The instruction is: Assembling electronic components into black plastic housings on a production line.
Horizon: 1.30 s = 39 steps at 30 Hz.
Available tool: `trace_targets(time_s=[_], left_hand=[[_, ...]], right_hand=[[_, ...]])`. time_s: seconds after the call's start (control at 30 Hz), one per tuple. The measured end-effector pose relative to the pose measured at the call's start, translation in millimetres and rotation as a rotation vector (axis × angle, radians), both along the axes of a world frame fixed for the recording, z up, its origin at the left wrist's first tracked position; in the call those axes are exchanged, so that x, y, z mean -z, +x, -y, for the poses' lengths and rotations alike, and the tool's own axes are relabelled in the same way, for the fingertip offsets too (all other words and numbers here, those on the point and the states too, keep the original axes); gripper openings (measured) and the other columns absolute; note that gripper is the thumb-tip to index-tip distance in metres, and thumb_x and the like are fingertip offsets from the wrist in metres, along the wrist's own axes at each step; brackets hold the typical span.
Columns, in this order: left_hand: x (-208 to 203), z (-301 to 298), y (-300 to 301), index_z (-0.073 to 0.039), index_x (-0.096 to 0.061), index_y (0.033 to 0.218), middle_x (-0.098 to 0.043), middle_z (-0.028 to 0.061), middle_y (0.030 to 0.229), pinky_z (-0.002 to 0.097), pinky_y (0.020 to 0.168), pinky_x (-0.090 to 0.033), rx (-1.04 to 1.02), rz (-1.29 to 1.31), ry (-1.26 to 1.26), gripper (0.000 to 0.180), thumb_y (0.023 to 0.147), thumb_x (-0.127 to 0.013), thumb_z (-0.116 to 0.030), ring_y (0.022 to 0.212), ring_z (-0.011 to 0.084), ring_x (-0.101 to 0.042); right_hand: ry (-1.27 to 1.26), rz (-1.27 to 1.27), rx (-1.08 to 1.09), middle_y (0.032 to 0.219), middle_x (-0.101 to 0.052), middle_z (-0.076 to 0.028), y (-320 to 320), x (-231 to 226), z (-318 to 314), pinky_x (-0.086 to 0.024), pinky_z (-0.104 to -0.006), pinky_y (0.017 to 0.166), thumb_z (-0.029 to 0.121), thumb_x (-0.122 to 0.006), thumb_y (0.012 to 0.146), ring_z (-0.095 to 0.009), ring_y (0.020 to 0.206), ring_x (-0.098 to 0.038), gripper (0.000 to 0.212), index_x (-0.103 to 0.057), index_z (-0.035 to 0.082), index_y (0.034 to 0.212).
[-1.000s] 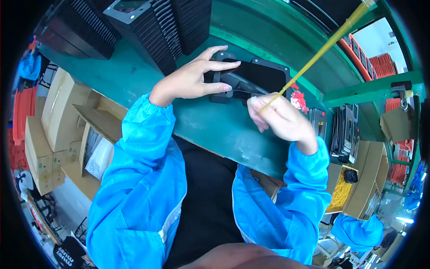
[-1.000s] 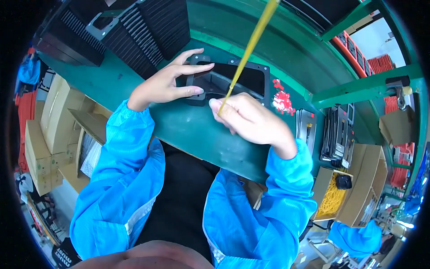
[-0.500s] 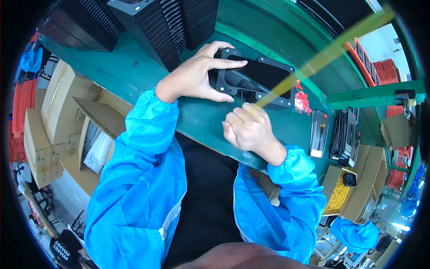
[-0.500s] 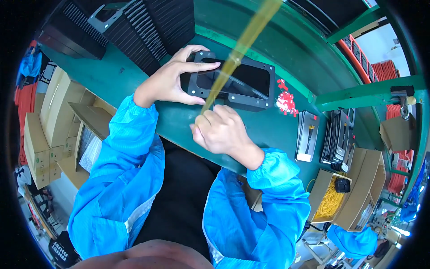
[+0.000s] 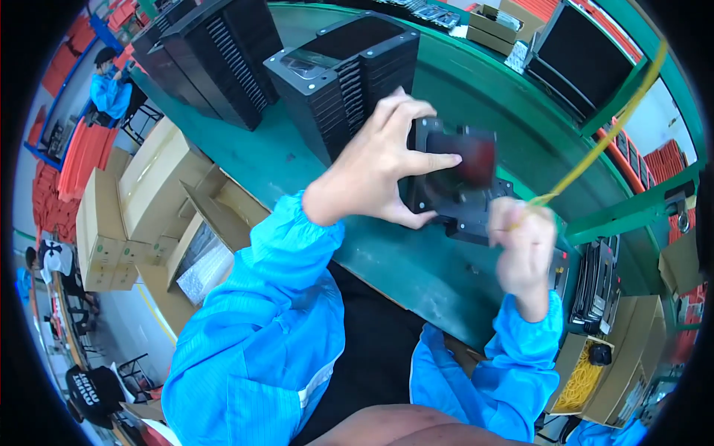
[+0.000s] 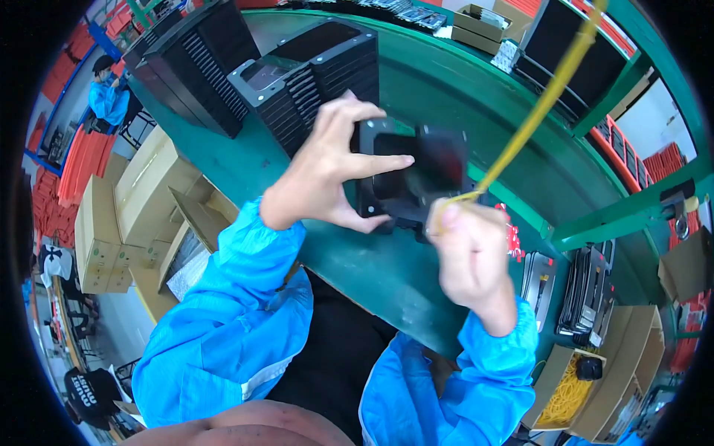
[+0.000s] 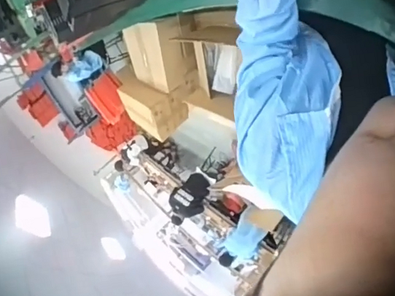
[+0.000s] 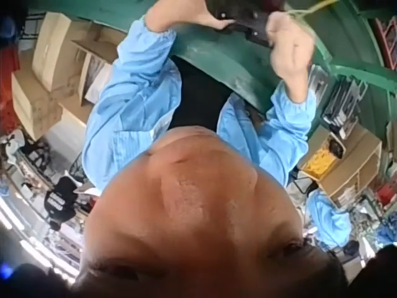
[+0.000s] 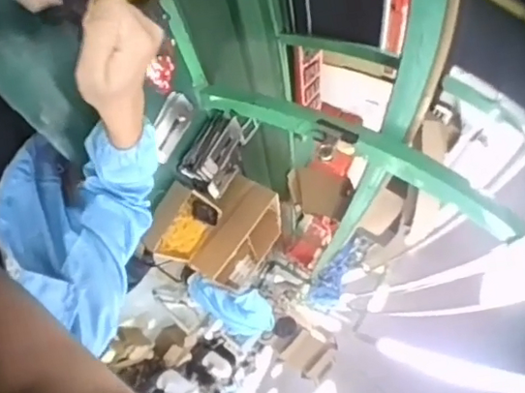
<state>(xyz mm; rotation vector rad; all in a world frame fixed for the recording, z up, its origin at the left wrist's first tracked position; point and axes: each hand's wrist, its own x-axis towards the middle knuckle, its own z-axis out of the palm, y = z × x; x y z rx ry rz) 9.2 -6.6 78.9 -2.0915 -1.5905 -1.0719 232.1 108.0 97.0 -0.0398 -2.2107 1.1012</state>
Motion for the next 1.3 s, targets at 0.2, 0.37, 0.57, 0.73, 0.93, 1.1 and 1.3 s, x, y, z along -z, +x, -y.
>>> trace_targets(time_s=[0.2,0.37,0.57,0.73,0.93,1.1,1.3], left_hand=[[-65.2,33.8,-18.8,-0.02,-0.076,0.118,-0.054,0.0158,0.127,0.0512,0.109,-0.038,-0.494,-0.26,0.306,0.065,0.055,-0.088,-0.032,0.124,0.0372,-0.049],[-43.5,48.3,-74.1,-0.017,-0.075,0.117,-0.052,0.0178,0.128,0.0451,0.107,-0.04,-0.606,0.169,0.286,0.052,0.069,-0.087,-0.031,0.124,0.0349,-0.048],[-22.5,25.1,-81.4,-0.013,-0.067,0.13,-0.051,0.0196,0.129,0.0443,0.108,-0.038,-0.654,0.106,0.242,0.053,0.081,-0.08,-0.029,0.125,0.0354,-0.048],[-28.4,29.1,-47.9,-0.003,-0.058,0.096,-0.059,0.0137,0.102,0.0379,0.084,-0.049,-0.059,0.349,0.73,0.018,0.089,-0.072,-0.012,0.089,0.024,-0.058],[-36.0,-14.4,3.6,-0.012,-0.032,0.069,-0.049,0.0058,0.07,0.0282,0.052,-0.035,0.081,0.527,0.678,0.042,0.093,-0.062,0.006,0.057,0.0118,-0.038],[-64.0,-26.8,17.6,-0.014,-0.024,0.064,-0.036,0.0018,0.053,0.027,0.042,-0.023,0.267,0.515,0.699,0.053,0.094,-0.059,0.011,0.047,0.0073,-0.025],[-69.3,-46.5,45.6,-0.015,-0.023,0.062,-0.036,0.0005,0.051,0.0271,0.041,-0.021,0.358,0.64,0.775,0.056,0.091,-0.063,0.013,0.044,0.0059,-0.026]], right_hand=[[0.028,-0.198,0.152,0.059,-0.04,-0.003,26.0,-26.6,-13.4,-0.025,-0.0315,0.049,0.022,-0.04,0.105,-0.013,0.051,-0.035,0.044,-0.041,0.002,0.066],[0.094,-0.066,0.279,0.06,-0.045,-0.012,27.2,-46.5,-4.9,-0.035,-0.0365,0.05,0.012,-0.053,0.1,-0.025,0.05,-0.045,0.031,-0.051,-0.002,0.072],[0.258,-0.108,0.446,0.069,-0.049,-0.008,6.5,-54.8,-17.3,-0.039,-0.0347,0.054,0.008,-0.062,0.094,-0.022,0.058,-0.048,0.023,-0.051,0.0,0.076],[0.489,-0.479,0.764,0.065,-0.05,-0.004,-1.0,-60.3,-50.5,-0.033,-0.0267,0.05,-0.004,-0.067,0.088,-0.011,0.054,-0.045,0.033,-0.044,0.002,0.066],[0.582,-0.657,0.661,0.057,-0.043,-0.001,21.7,-46.9,-71.0,-0.032,-0.0268,0.045,0.0,-0.068,0.086,-0.013,0.046,-0.042,0.031,-0.045,0.005,0.067],[0.464,-0.874,0.593,0.047,-0.029,-0.002,7.1,-57.8,-63.8,-0.021,-0.0266,0.041,-0.017,-0.068,0.076,-0.012,0.039,-0.03,0.05,-0.032,0.007,0.05],[0.514,-0.746,0.619,0.051,-0.04,-0.002,3.8,-66.2,-44.1,-0.024,-0.0244,0.043,-0.017,-0.068,0.079,-0.008,0.042,-0.033,0.05,-0.031,0.007,0.056]])
